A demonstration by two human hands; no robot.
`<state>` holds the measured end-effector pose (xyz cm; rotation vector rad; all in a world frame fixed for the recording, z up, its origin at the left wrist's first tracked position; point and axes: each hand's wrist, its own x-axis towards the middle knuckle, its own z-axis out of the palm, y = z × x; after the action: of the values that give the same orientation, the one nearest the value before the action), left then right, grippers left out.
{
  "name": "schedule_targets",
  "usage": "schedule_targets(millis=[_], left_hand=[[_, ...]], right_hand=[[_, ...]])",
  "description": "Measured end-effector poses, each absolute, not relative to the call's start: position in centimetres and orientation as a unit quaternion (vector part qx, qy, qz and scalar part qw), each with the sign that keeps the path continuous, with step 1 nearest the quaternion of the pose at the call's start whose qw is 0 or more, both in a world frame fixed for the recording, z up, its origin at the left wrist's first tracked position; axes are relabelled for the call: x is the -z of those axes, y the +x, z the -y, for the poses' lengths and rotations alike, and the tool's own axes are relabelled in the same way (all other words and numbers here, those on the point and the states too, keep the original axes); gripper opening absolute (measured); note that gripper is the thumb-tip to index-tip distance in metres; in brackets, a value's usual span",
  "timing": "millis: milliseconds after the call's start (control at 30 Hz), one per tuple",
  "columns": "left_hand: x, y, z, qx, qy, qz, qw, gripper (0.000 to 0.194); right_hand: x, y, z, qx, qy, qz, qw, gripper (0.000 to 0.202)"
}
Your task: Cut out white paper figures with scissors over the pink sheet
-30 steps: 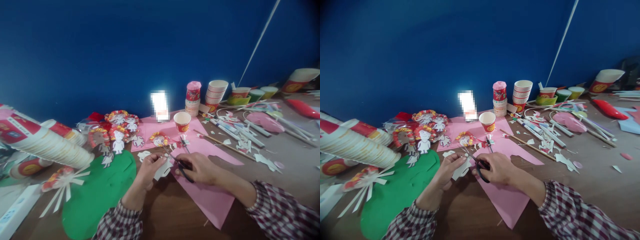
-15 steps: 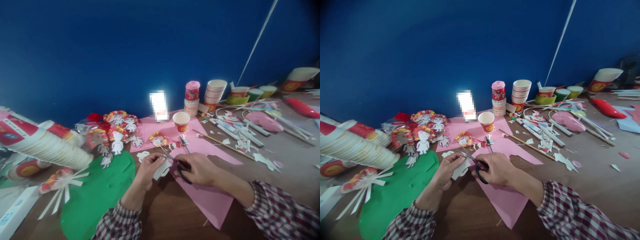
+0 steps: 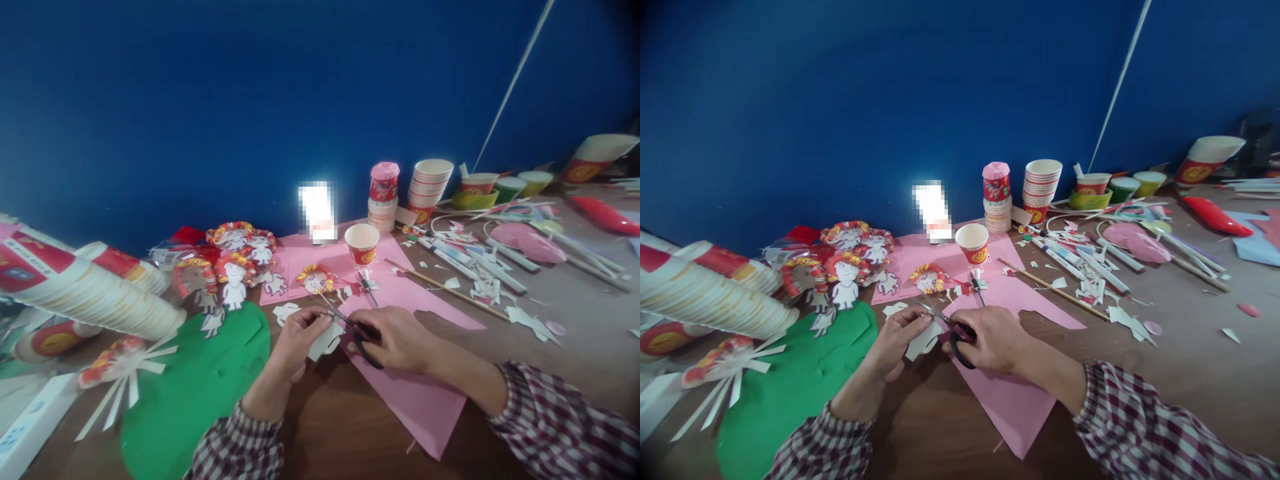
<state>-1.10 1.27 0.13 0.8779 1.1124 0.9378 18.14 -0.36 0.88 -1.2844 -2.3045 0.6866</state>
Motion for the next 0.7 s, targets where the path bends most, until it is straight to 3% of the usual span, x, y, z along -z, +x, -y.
schedule_targets(millis=[700], left_hand=[[-0.13, -1.06, -1.24, -0.411, 0.395, -0.493, 0.657, 0.024]], right_hand=[[-0.74, 18.15, 0.33, -0.254, -0.46, 0.825, 0.209, 0.01]])
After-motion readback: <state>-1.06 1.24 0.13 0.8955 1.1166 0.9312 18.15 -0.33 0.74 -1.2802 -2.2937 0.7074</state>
